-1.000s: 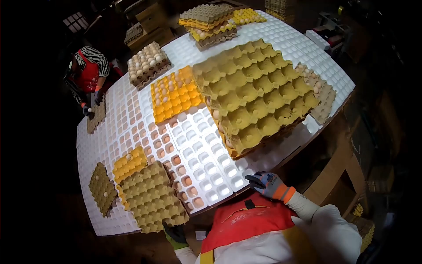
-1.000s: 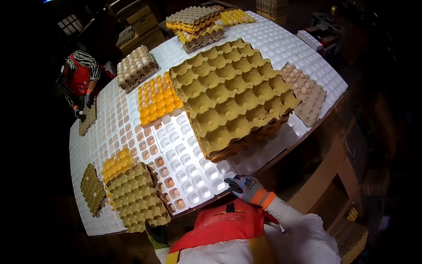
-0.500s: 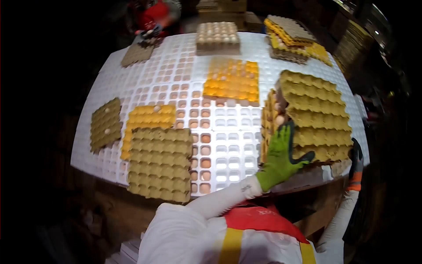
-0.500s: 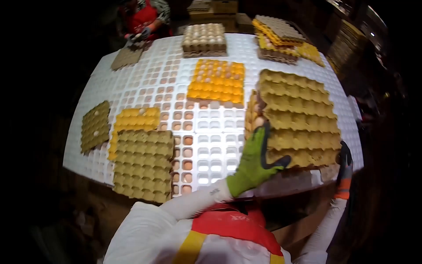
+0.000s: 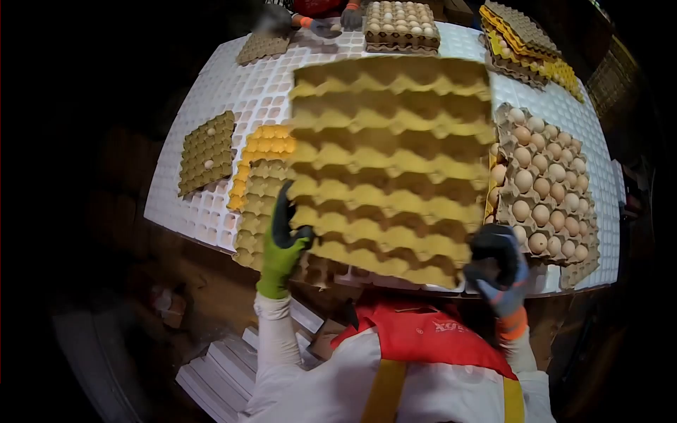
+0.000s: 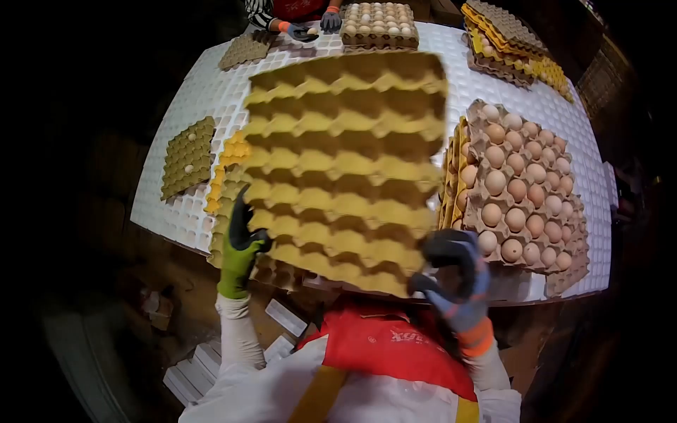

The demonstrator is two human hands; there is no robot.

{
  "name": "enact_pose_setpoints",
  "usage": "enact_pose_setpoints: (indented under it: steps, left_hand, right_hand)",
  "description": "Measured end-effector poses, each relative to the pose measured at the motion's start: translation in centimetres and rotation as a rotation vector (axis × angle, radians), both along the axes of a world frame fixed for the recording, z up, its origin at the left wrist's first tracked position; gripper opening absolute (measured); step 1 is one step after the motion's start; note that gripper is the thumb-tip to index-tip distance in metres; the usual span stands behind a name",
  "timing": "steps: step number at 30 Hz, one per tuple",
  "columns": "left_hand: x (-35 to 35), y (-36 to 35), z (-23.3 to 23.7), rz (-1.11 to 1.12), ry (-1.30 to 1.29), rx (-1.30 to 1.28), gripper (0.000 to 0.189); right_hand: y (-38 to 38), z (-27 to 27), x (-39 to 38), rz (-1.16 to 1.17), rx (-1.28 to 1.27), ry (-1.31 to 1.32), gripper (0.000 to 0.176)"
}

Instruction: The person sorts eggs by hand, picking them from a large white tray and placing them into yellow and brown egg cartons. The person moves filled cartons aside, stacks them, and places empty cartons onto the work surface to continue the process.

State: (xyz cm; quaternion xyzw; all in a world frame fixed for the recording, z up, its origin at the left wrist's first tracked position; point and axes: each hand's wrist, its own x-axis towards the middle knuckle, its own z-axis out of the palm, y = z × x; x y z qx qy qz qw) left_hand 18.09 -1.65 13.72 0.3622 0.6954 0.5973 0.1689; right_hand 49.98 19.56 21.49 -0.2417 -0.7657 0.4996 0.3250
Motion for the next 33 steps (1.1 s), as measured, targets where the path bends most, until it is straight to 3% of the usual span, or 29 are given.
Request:
enact_pose_setpoints:
  steps: [2,3,5,7,8,9,10,12,15,17,18,21,23,24,25,27,29,32,33]
  left_hand:
    - [-4.0,-8.1,0.9,0.054,-0.061,-0.203,0.091]
    - [-4.9,-10.6,1.9,0.108,-0.106,-0.286,0.089]
    - [-8.2,-14.3,0.8,0.104,-0.125,-0.333,0.082]
    - [-11.4,-16.5,-1.8,0.123,-0.140,-0.391,0.081]
    - [-12.3,-16.6,-2.6,0.145,-0.196,-0.427,0.082]
    - [-12.9,-17.0,-3.6,0.168,-0.257,-0.466,0.084]
    - [-13.4,-16.8,-4.5,0.165,-0.098,-0.547,0.085]
    - [-14.0,-17.7,-5.9,0.247,-0.107,-0.567,0.083]
    - [-15.7,-18.8,-10.0,0.365,0.014,-0.642,0.078]
    - [-17.2,-19.9,-12.5,0.316,0.021,-0.500,0.076]
    - [-17.1,-19.7,-12.5,0.329,0.023,-0.584,0.075]
    - [-16.4,-19.5,-11.1,0.374,0.213,-0.855,0.072]
    - [-12.4,-15.3,-5.6,0.450,0.445,-1.147,0.070]
    - [-12.2,-14.7,-4.8,0.517,0.527,-1.138,0.069]
    - [-13.2,-14.6,-4.8,0.451,0.597,-0.927,0.068]
    - [-10.3,-8.4,-3.3,0.407,0.744,-0.660,0.067]
    - [-7.7,-2.7,-3.8,0.261,0.869,-0.571,0.066]
    - [-10.6,-1.3,-10.1,0.018,0.972,-1.044,0.068]
    - [-9.8,-0.3,-8.6,0.020,0.958,-1.196,0.066]
  right_hand:
    - [-3.4,-5.2,-6.1,0.200,0.081,0.058,0.038]
    - [-6.1,-7.9,-8.3,0.231,-0.204,0.074,0.038]
    - [-9.7,-13.0,-12.0,0.272,-0.105,0.069,0.040]
    - [-12.4,-16.8,-14.3,0.284,-0.234,-0.049,0.044]
    - [-12.6,-17.9,-14.8,0.393,-0.247,-0.291,0.055]
    - [-13.1,-19.0,-15.1,0.398,-0.193,-0.360,0.060]
    - [-13.6,-19.4,-15.3,0.405,-0.137,-0.435,0.064]
    - [-13.4,-20.4,-15.3,0.520,-0.131,-0.548,0.080]
    - [-12.7,-19.9,-16.0,0.433,-0.028,-0.492,0.071]
    - [-11.1,-20.9,-16.3,0.531,0.011,-0.379,0.065]
    - [-9.7,-18.0,-15.0,0.551,-0.044,-0.355,0.062]
    - [-8.2,-17.6,-10.9,0.387,0.010,-0.198,0.048]
    - [-5.9,-14.2,-7.5,0.334,-0.115,-0.308,0.031]
    - [-5.2,-13.7,-5.8,0.266,-0.143,-0.300,0.029]
    - [-4.7,-13.5,-4.0,0.197,-0.170,-0.293,0.027]
    - [-3.9,-13.6,-0.5,0.089,-0.222,-0.283,0.025]
    - [-3.2,-12.1,1.8,0.001,-0.198,-0.364,0.025]
    - [-3.2,-12.5,4.3,-0.045,-0.217,-0.384,0.027]
    - [-3.4,-13.3,5.1,-0.068,-0.179,-0.372,0.028]
